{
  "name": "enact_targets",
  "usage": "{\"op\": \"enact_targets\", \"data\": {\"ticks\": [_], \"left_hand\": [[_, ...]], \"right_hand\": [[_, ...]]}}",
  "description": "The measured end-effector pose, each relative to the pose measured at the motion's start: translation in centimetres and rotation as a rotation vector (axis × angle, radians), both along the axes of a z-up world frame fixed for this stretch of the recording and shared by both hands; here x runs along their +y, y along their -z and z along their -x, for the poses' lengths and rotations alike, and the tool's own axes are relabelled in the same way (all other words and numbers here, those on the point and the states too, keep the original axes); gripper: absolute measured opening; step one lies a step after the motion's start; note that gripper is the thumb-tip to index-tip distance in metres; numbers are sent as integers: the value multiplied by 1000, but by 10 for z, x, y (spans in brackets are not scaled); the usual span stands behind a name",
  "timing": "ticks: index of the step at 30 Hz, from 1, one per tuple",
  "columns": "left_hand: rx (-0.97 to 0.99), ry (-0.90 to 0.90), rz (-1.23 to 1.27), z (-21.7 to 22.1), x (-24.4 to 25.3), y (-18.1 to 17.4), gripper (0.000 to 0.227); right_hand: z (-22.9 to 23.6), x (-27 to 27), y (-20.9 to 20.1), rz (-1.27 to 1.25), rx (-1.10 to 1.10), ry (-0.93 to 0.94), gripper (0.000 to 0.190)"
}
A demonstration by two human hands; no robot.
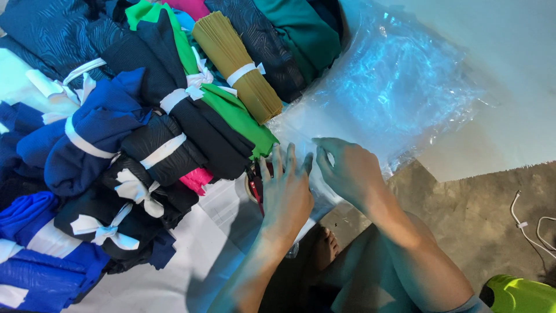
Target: Folding garments and packing them into plastic bags sealed with tape
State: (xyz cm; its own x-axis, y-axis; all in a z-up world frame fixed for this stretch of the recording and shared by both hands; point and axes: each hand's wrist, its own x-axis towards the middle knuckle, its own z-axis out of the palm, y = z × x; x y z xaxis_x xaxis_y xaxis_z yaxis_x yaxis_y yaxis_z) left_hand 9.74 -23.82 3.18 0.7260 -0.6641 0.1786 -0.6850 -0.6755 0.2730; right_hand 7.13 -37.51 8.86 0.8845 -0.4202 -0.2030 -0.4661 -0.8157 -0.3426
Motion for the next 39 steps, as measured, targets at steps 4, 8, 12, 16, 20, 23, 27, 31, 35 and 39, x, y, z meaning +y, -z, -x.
{"op": "enact_targets", "data": {"ticks": [4, 8, 12, 16, 20, 23, 27, 31, 35, 39], "left_hand": [[-53, -51, -44, 3, -1, 8, 72], [-36, -50, -58, 6, -3, 1, 60], [49, -73, -116, 4, -8, 7, 48], [45, -73, -180, 5, -10, 6, 47], [59, -75, -235, 6, -13, 4, 45], [65, -67, -246, 5, -14, 8, 46], [112, -58, -278, 4, -16, 9, 47], [134, -45, -334, 4, -16, 10, 47], [137, -39, -230, 3, -14, 10, 48], [113, -27, -120, 3, -8, 3, 47]], "right_hand": [[4, 0, -3, 21, -70, 32, 36], [7, -1, -6, -23, -195, 54, 31], [7, 2, -14, -89, -327, 61, 28], [8, -2, -9, -99, -477, 12, 24], [7, 0, -10, -150, -709, -43, 22], [6, -1, -6, -146, -850, -73, 23], [6, 0, -3, -126, -960, -81, 24], [10, 1, -6, -143, -1023, -54, 25], [10, 3, -10, -163, -1039, -105, 26], [15, 16, -11, -225, -970, -168, 23]]}}
